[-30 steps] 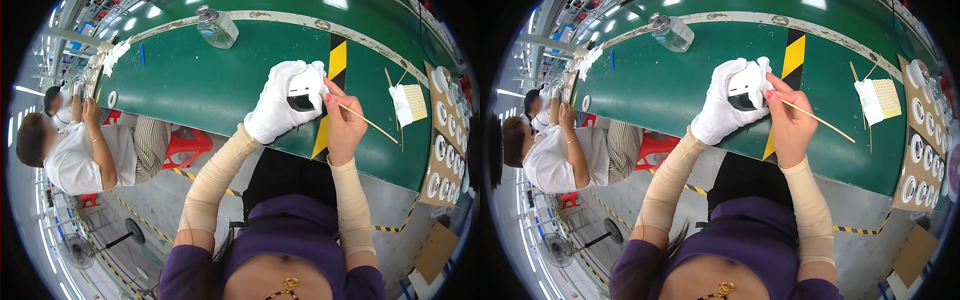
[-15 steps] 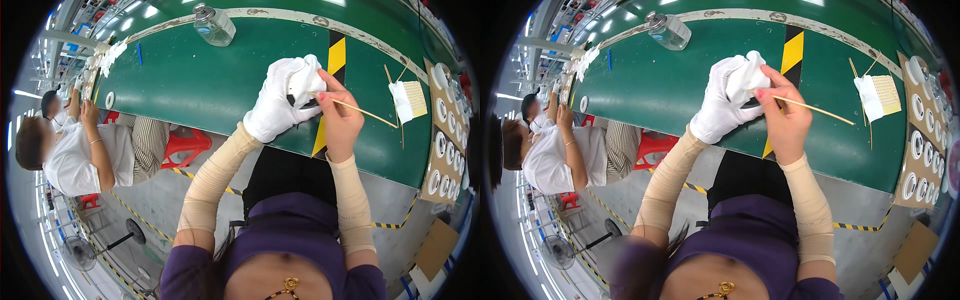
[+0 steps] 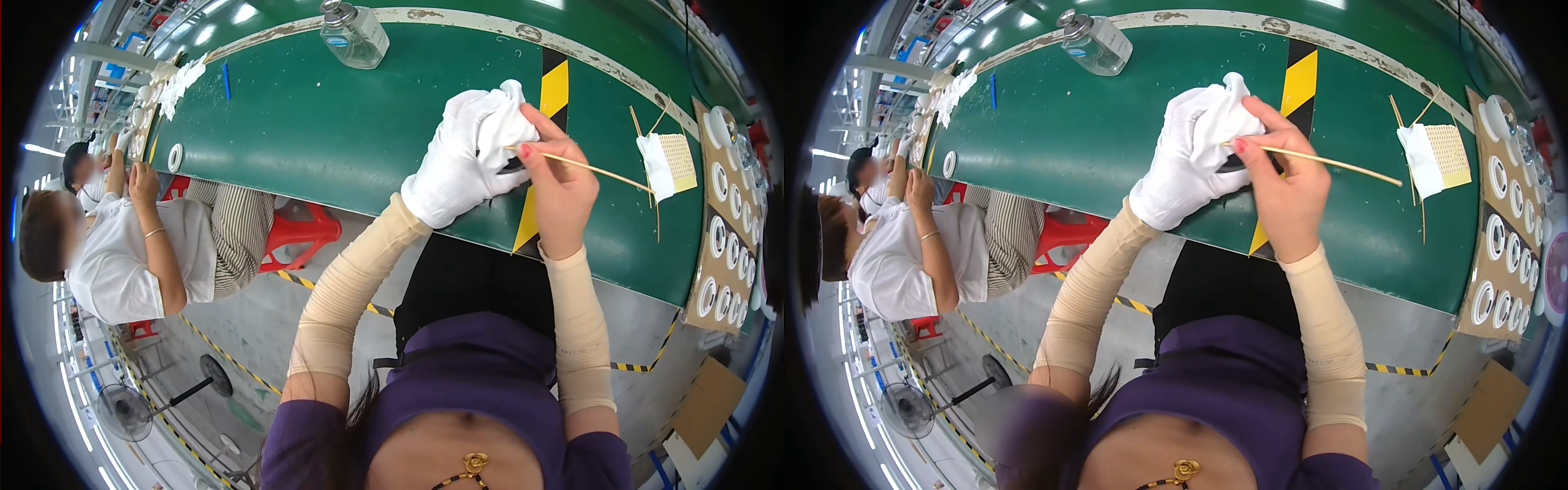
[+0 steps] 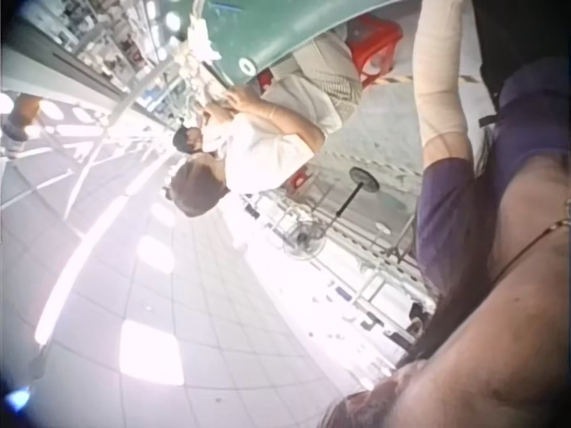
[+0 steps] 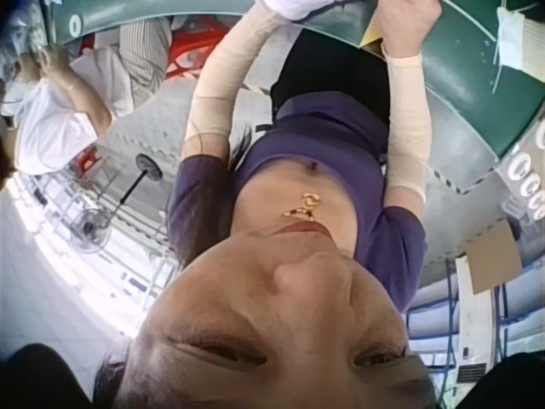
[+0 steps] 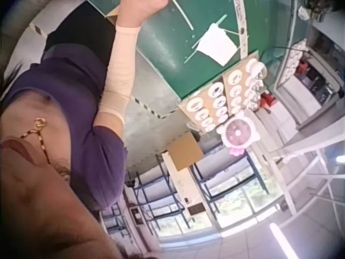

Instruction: Cleaning or applying liquid to circular electronic components using a small wooden stick at an assembly line workstation.

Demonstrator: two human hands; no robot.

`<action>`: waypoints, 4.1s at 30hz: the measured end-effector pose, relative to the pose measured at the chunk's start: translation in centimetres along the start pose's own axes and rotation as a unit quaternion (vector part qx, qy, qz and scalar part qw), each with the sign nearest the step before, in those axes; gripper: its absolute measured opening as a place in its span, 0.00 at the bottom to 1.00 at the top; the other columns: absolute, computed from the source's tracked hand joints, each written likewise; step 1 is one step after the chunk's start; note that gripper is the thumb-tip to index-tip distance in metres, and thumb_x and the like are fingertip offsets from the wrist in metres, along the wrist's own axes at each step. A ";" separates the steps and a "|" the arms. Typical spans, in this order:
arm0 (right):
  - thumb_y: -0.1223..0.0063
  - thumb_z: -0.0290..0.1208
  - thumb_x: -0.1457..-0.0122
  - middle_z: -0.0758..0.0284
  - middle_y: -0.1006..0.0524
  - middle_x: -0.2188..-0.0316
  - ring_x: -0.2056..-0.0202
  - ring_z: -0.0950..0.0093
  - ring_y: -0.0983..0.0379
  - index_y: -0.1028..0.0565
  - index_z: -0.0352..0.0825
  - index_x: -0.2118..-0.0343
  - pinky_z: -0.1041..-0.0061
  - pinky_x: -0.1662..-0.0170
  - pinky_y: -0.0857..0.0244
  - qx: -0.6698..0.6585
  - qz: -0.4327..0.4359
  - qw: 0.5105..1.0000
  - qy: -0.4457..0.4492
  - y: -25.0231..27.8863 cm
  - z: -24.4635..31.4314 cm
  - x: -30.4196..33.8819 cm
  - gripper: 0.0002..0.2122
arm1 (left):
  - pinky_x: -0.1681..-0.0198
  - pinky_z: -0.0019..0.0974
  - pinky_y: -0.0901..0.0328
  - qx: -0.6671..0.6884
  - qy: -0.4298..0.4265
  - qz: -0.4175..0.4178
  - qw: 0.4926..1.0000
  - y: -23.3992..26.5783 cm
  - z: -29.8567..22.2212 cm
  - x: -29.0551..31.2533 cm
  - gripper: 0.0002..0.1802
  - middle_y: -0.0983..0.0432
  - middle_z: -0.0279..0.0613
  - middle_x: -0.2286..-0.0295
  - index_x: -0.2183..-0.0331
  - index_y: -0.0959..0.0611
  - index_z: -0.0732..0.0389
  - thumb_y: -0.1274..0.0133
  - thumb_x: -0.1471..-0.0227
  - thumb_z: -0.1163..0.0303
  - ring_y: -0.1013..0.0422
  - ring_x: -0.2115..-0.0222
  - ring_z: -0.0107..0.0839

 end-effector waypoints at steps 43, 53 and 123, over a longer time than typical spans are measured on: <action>0.48 0.18 0.43 0.50 0.29 0.49 0.49 0.67 0.31 0.26 0.28 0.71 0.70 0.46 0.38 -0.077 0.036 0.993 -0.085 0.3 0.5 -0.6 0.01 | 0.49 0.42 0.38 0.098 0.040 -0.020 0.994 0.0 0.1 0.2 0.47 0.36 0.47 0.53 0.45 0.34 0.57 0.31 0.69 0.68 0.39 0.51 0.47; 0.44 0.16 0.49 0.55 0.25 0.53 0.49 0.63 0.30 0.24 0.29 0.72 0.70 0.47 0.37 0.048 0.048 0.996 0.049 -0.3 0.2 -0.7 0.03 | 0.48 0.43 0.40 0.020 -0.018 -0.015 1.000 0.2 -0.2 -0.2 0.50 0.36 0.45 0.53 0.43 0.36 0.58 0.31 0.69 0.68 0.40 0.51 0.47; 0.46 0.20 0.43 0.65 0.25 0.66 0.70 0.79 0.31 0.25 0.28 0.67 0.81 0.64 0.36 -0.080 -0.059 0.981 -0.165 0.7 -0.3 0.5 0.03 | 0.47 0.38 0.41 -0.005 0.029 -0.069 0.997 -0.2 -1.0 0.3 0.45 0.33 0.45 0.54 0.48 0.38 0.61 0.30 0.66 0.74 0.34 0.53 0.36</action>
Point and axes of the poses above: each hand's wrist, its own x-axis away from the middle knuckle, its own y-axis out of the back of the hand, z = x × y, the point moved 2 cm from there along -x, towards the middle knuckle
